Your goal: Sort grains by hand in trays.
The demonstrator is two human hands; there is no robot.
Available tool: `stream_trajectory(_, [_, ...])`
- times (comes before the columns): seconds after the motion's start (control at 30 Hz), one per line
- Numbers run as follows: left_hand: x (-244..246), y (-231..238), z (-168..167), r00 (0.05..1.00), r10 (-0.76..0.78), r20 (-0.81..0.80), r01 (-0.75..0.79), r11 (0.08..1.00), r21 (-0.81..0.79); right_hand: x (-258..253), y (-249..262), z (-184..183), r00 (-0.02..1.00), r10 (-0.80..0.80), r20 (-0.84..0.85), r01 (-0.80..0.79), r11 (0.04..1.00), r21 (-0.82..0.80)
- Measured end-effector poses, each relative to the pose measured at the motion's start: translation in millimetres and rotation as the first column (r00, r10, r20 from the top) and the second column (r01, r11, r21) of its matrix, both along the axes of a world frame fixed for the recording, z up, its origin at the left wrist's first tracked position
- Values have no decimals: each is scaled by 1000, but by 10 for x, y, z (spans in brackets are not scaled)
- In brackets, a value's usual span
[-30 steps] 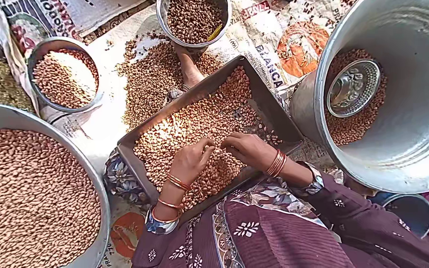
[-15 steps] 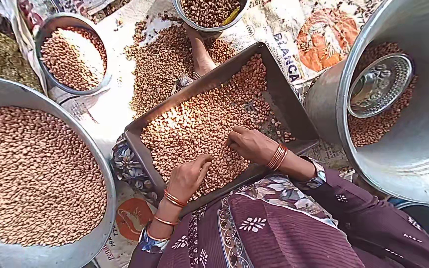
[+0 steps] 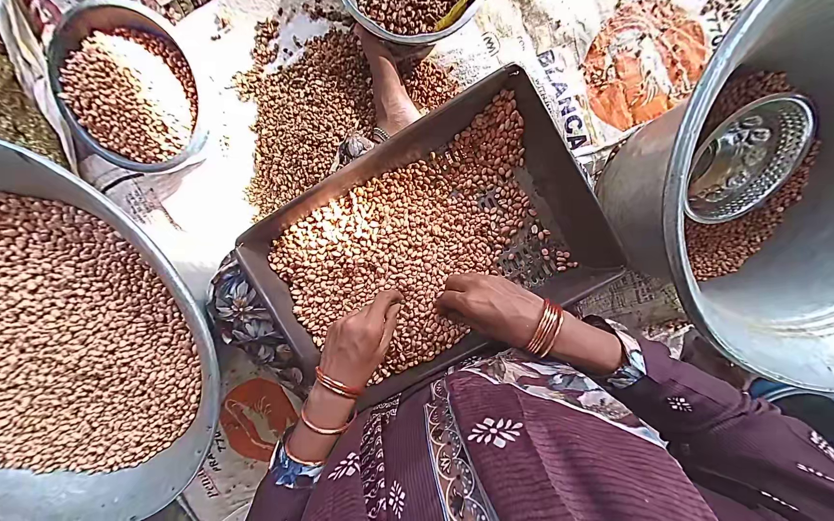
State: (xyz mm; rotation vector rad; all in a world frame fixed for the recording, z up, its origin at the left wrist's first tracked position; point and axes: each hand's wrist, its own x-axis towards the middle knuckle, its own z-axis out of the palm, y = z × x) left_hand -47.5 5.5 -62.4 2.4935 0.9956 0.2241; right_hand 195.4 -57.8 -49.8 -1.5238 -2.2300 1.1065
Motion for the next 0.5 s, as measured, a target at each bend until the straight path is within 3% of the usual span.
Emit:
stream_trajectory(0.07, [-15,11,-3,1000,-3,-1,3,1000,4,-37,-32,-22,999,-21,50,18,998,56])
stream_trajectory(0.27, [16,24,-14,996,-76,-37,77,997,26,-85,3,-25,996,-6,86,5,1000,7])
stream_trajectory(0.33, [45,36,37,993,-79,-89,79,997,-6,-63,9,-61,999,-8,32,8,1000,-6])
stream_trajectory(0.5, [101,64,72,988,-89,-126,83,995,-51,-6,102,87,980,-50,-195,0,969,-248])
